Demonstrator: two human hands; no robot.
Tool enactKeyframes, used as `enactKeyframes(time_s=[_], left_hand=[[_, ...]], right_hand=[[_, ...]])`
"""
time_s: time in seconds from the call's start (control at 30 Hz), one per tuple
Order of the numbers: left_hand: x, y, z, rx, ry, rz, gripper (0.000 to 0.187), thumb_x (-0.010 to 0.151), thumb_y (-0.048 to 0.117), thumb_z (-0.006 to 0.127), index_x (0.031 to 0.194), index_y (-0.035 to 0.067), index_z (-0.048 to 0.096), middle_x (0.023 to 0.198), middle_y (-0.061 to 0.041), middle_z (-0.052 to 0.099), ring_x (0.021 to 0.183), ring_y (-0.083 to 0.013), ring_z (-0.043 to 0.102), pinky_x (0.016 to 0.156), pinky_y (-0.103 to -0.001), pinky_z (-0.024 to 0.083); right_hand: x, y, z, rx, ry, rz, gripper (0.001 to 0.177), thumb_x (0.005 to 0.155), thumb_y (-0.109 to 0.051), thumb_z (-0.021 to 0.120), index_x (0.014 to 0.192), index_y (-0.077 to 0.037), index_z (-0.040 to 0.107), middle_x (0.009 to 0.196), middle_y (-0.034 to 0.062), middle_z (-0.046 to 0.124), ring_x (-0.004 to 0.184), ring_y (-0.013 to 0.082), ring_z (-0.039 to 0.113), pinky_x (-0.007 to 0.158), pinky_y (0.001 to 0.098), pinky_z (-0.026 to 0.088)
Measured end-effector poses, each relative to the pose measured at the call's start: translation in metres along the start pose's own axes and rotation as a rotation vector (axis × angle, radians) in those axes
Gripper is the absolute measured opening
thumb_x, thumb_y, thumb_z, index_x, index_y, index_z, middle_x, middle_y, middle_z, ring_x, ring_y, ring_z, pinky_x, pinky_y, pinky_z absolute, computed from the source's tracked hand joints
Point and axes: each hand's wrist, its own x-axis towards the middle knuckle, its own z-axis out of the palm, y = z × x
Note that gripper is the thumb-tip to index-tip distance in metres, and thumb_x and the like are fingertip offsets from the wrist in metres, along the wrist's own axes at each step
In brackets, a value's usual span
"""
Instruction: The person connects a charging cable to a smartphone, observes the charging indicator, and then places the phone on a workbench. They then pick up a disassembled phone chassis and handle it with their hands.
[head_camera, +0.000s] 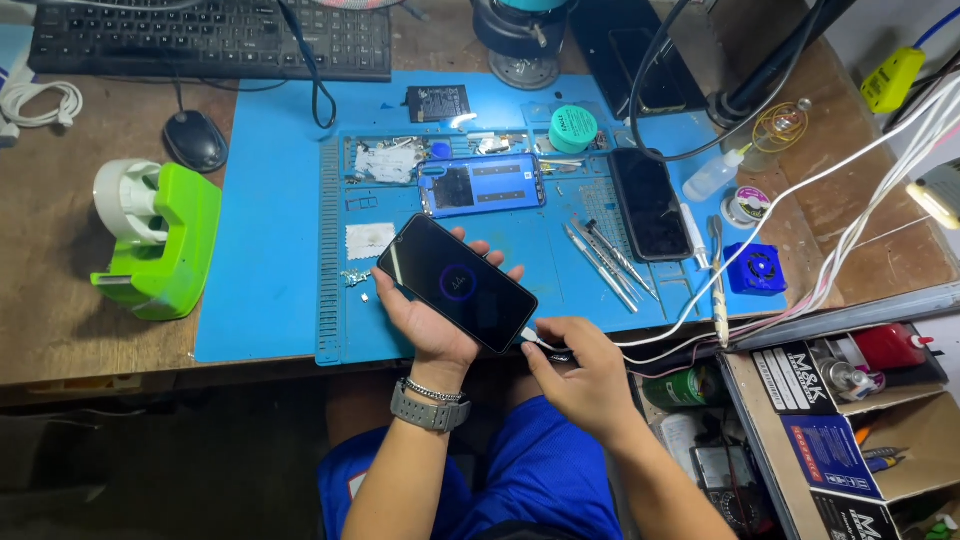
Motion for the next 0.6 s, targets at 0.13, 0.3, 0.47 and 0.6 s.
enactKeyframes(time_s=[0.13,0.3,0.47,0.6], left_hand=[[0.000,0.000,-0.001,0.004,-0.009,-0.001,0.096,0.085,0.084,0.035,0.130,0.005,0.064,0.110,-0.025,0.073,0.102,-0.0440,0.072,0.092,-0.068,0.054],[0.003,0.001,-0.002,0.015,0.025,-0.010,0.099,0.083,0.087,0.033,0.131,0.006,0.063,0.110,-0.025,0.072,0.102,-0.0440,0.072,0.092,-0.069,0.054],[0.003,0.000,0.000,0.026,0.043,-0.011,0.098,0.083,0.087,0.031,0.131,0.007,0.063,0.109,-0.025,0.073,0.101,-0.0437,0.072,0.092,-0.069,0.054],[0.002,0.001,0.003,0.065,0.070,-0.008,0.099,0.083,0.087,0.029,0.131,0.007,0.063,0.109,-0.025,0.073,0.101,-0.0432,0.072,0.092,-0.068,0.055]], right_hand=[[-0.004,0.004,0.016,0.019,0.033,0.035,0.019,0.079,-0.013,0.088,0.096,-0.009,0.080,0.080,0.0060,0.077,0.076,0.0278,0.076,0.069,0.0336,0.061],[-0.006,0.009,0.028,0.085,0.141,-0.023,0.012,0.080,-0.009,0.085,0.090,-0.007,0.078,0.066,0.0056,0.071,0.050,0.0184,0.064,0.048,0.0260,0.053],[-0.008,0.013,0.033,0.090,0.178,-0.050,0.011,0.081,-0.009,0.084,0.088,-0.006,0.077,0.063,0.0052,0.068,0.046,0.0176,0.059,0.045,0.0255,0.051],[-0.006,0.010,0.038,0.078,0.208,-0.107,0.008,0.082,-0.006,0.080,0.089,-0.005,0.075,0.061,0.0066,0.064,0.047,0.0215,0.058,0.044,0.0289,0.050]])
